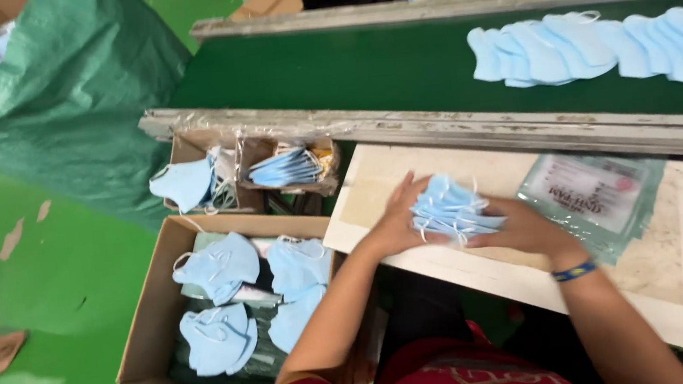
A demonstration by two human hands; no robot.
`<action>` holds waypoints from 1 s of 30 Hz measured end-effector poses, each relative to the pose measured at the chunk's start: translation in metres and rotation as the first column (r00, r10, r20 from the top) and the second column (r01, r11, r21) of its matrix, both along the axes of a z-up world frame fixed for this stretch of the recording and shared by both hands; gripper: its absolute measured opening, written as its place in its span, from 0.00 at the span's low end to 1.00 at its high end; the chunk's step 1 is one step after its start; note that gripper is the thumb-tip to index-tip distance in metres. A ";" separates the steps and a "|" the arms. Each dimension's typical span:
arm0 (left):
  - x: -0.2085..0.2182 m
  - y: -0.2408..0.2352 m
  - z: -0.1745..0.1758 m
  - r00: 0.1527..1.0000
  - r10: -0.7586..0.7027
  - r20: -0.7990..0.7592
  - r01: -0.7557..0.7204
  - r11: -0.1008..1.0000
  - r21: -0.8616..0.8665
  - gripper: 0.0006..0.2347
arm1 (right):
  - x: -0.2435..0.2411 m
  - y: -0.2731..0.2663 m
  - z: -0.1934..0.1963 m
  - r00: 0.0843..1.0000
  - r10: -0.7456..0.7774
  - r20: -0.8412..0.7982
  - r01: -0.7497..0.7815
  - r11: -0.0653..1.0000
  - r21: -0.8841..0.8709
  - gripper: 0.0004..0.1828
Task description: Packing blue disposable face masks into plastic bags and boxes in a manufacturing or distribution facility.
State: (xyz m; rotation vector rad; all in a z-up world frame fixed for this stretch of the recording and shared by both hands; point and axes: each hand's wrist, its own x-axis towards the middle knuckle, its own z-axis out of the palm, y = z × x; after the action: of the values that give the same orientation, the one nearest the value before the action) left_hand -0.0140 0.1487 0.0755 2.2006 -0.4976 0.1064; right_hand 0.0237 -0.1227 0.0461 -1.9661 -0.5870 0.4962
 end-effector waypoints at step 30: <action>-0.006 -0.016 -0.098 0.976 -0.097 0.194 0.085 0.994 0.070 0.30 | -0.005 -0.009 -0.147 0.802 -0.323 0.502 0.429 0.897 -0.108 0.35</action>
State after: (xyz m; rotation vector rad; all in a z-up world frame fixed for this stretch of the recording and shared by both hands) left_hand -0.0200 0.1323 -0.0230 2.2346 -0.7196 0.2653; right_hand 0.0189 -0.1314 -0.1010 -2.3622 -0.4241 -0.1970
